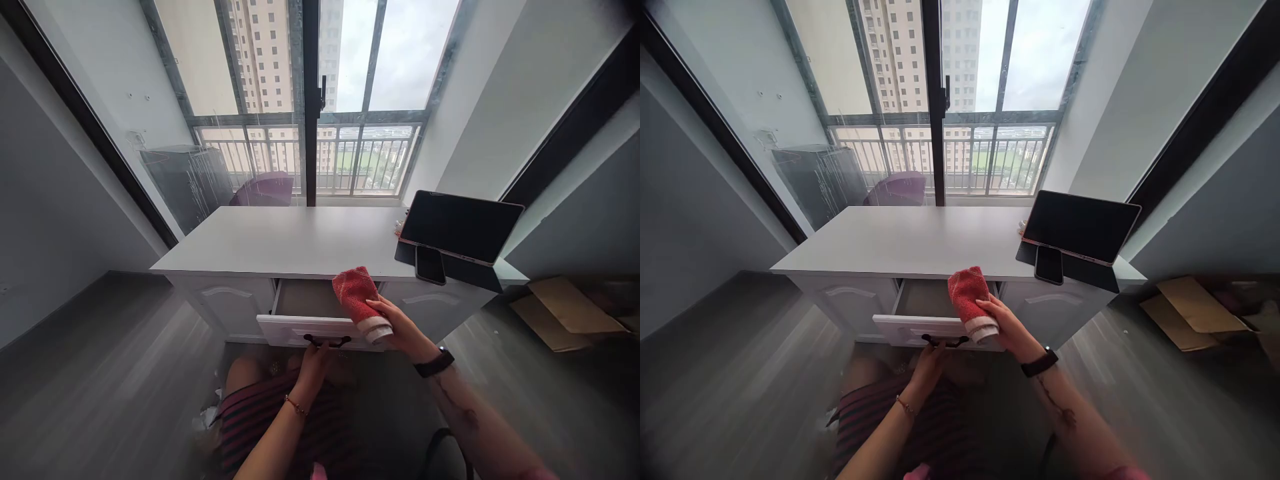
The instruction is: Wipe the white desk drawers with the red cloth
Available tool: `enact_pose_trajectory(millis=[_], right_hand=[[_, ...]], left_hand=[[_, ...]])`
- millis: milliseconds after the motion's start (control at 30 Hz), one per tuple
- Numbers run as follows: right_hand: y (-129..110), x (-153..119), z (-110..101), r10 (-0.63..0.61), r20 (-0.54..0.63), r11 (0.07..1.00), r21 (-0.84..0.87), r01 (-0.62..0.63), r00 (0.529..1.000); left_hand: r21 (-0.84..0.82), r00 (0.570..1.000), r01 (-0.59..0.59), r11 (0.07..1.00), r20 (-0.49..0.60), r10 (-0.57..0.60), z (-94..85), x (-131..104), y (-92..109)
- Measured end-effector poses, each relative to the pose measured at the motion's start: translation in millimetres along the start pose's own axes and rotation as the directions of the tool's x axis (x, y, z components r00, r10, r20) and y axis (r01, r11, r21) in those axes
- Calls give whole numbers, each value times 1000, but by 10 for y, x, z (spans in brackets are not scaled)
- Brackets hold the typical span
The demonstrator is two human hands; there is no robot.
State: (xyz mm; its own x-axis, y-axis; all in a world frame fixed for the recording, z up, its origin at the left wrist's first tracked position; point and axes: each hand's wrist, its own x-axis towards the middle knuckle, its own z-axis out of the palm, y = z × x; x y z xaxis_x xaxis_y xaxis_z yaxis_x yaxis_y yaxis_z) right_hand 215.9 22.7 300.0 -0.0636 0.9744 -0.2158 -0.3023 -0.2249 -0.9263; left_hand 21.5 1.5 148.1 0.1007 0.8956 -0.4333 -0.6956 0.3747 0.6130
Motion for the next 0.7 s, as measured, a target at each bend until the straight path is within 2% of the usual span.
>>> enact_pose_trajectory(millis=[67, 133, 233, 300, 367, 400, 467, 600, 700], right_hand=[[-132, 242, 116, 40, 118, 997, -63, -32, 992], [-187, 506, 233, 102, 244, 985, -159, -64, 964], [-106, 871, 404, 181, 403, 928, -371, -21, 897], [52, 1045, 513, 195, 440, 834, -545, 88, 877], [270, 1138, 614, 104, 459, 695, -669, 266, 883], [393, 1154, 659, 43, 491, 625, -693, 361, 870], [641, 1140, 731, -11, 604, 513, -681, 523, 797], [1045, 1031, 781, 52, 798, 370, -573, 731, 600], [1209, 974, 746, -62, 870, 281, -455, 845, 489]], left_hand=[[38, 999, -21, 999, 30, 20, -18, -92, -2], [68, 999, -32, 997, 27, 30, -30, -184, -6], [87, 999, -19, 996, 29, 16, -55, -315, -33], [111, 999, -9, 994, 51, 3, -85, -385, -66], [119, 999, 0, 993, 40, -5, -119, -437, -98], [108, 1000, 2, 994, 30, -5, -134, -455, -110], [87, 1000, 4, 996, 17, -5, -156, -484, -118], [136, 999, 19, 991, 28, -23, -176, -521, -97], [146, 999, 28, 989, 29, -32, -207, -527, -125]])
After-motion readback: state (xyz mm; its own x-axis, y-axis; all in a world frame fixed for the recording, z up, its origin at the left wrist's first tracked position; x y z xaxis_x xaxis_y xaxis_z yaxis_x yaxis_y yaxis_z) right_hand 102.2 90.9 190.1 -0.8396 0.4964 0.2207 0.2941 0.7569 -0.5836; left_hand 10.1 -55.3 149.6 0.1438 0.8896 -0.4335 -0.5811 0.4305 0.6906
